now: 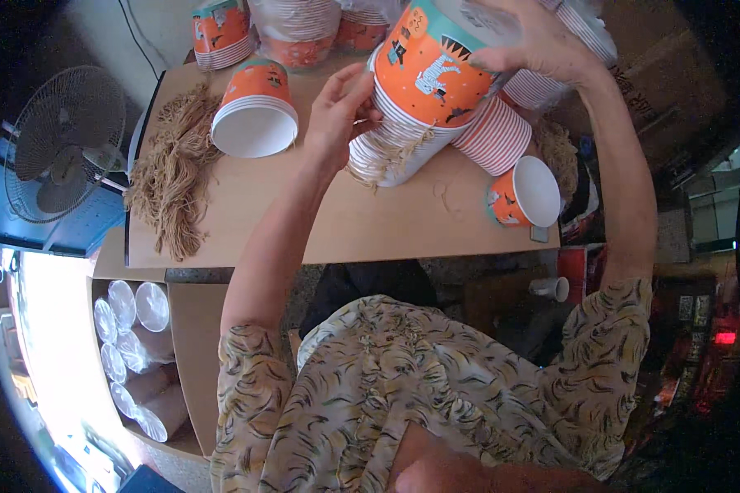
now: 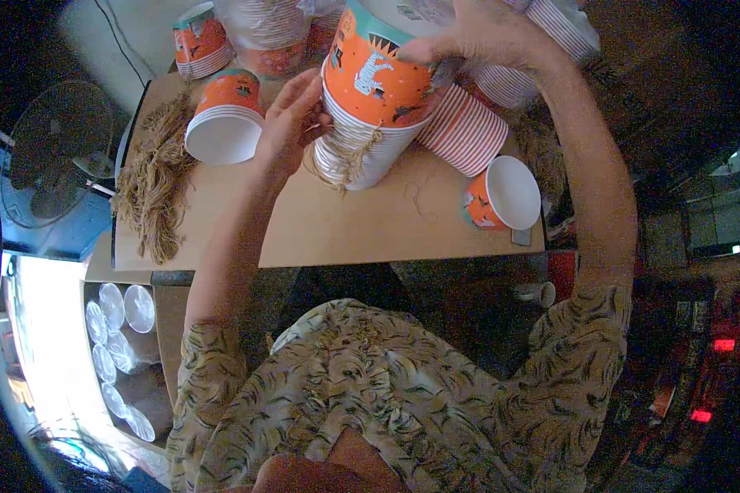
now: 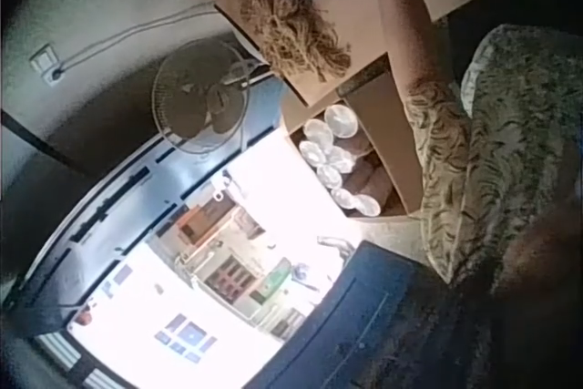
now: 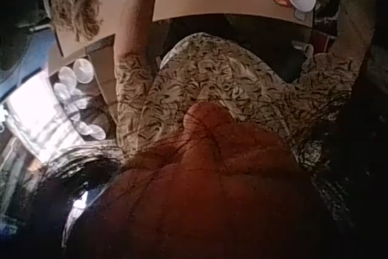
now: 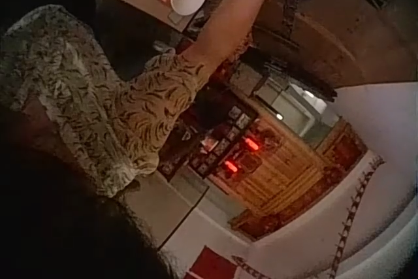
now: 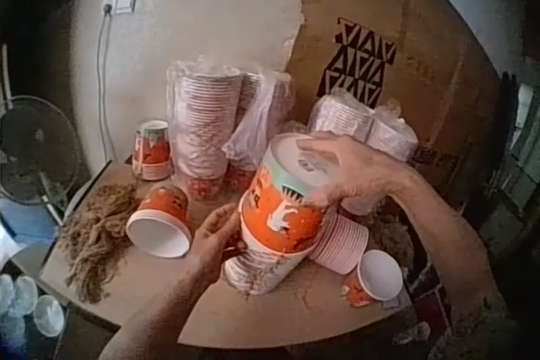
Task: Attaching twine handles to decorative printed paper buckets in a manufacturing setting.
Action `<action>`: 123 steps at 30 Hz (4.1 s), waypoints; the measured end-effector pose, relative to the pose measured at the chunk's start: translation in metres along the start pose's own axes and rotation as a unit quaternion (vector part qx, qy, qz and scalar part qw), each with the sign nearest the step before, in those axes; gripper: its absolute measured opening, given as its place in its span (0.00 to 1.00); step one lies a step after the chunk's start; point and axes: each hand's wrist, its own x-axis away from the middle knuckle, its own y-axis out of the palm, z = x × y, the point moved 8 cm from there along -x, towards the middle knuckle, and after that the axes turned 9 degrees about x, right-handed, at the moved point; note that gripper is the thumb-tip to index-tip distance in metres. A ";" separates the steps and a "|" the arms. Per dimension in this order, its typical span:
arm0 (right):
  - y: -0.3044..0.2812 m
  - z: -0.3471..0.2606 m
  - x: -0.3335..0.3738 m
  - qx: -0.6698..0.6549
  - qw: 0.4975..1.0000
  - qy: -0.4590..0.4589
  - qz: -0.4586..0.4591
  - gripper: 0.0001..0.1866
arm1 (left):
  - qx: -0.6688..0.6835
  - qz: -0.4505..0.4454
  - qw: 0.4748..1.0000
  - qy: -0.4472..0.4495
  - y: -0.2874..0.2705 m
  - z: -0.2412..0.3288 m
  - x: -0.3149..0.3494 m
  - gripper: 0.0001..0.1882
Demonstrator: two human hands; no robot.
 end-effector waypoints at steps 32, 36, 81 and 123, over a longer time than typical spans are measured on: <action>0.336 -0.077 -0.109 -0.176 0.927 0.083 0.320 0.10 | -0.340 0.384 0.776 0.367 -0.280 0.067 0.050 0.10; 0.337 -0.064 -0.106 -0.155 0.915 0.092 0.361 0.10 | -0.333 0.385 0.795 0.330 -0.258 0.062 0.051 0.10; 0.293 -0.076 -0.082 -0.449 0.890 0.058 0.060 0.30 | -0.519 0.172 0.735 0.402 -0.111 0.091 0.196 0.21; -0.078 -0.153 -0.035 -0.758 0.531 -0.260 -0.276 0.19 | 0.162 -0.077 0.979 0.095 -0.032 0.128 0.132 0.32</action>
